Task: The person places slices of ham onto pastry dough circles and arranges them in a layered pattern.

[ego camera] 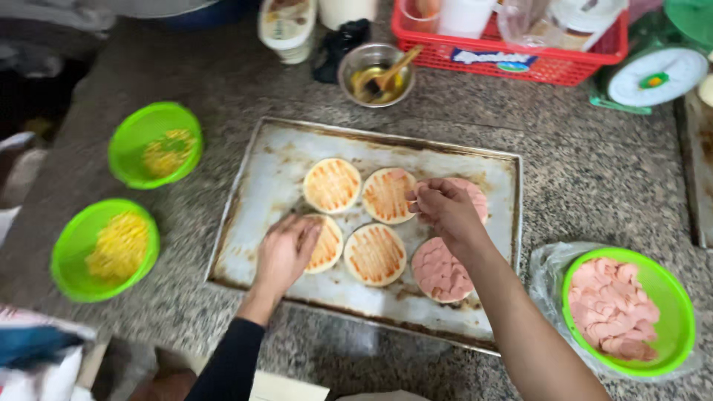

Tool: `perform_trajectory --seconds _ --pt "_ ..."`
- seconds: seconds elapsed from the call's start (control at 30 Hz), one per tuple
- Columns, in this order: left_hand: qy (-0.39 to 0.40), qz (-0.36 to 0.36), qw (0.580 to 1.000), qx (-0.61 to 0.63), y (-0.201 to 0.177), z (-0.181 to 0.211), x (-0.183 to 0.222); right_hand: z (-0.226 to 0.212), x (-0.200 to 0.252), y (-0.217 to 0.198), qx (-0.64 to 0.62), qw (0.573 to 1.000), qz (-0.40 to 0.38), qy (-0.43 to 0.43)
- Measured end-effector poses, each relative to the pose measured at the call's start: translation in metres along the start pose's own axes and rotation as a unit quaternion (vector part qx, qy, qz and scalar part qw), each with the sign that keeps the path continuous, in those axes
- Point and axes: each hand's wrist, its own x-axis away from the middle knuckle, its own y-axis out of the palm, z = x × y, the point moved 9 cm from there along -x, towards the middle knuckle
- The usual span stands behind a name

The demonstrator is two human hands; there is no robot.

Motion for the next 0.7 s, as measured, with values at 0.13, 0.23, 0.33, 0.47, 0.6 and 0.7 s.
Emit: perform_trajectory --seconds 0.13,0.23,0.33,0.47,0.6,0.7 --pt "-0.010 -0.021 0.998 -0.055 0.000 -0.007 0.076 0.002 0.022 0.018 0.004 0.999 -0.048 0.008" --pt "-0.015 -0.054 0.994 -0.090 0.015 -0.010 0.125 0.012 0.043 0.033 0.024 0.996 -0.086 0.025" --pt "-0.006 -0.031 0.990 -0.136 0.028 -0.006 0.143 0.023 0.068 0.033 0.045 0.992 -0.104 0.047" --pt "-0.123 -0.070 0.979 -0.146 0.043 -0.011 0.157 0.039 0.090 0.015 0.084 0.986 -0.124 0.070" --pt "-0.022 0.014 0.987 -0.157 0.031 0.027 0.203 0.055 0.099 -0.008 0.089 0.982 -0.153 0.063" --pt "-0.063 0.003 0.983 -0.170 0.037 0.029 0.232 0.065 0.108 -0.019 0.097 0.978 -0.171 0.070"
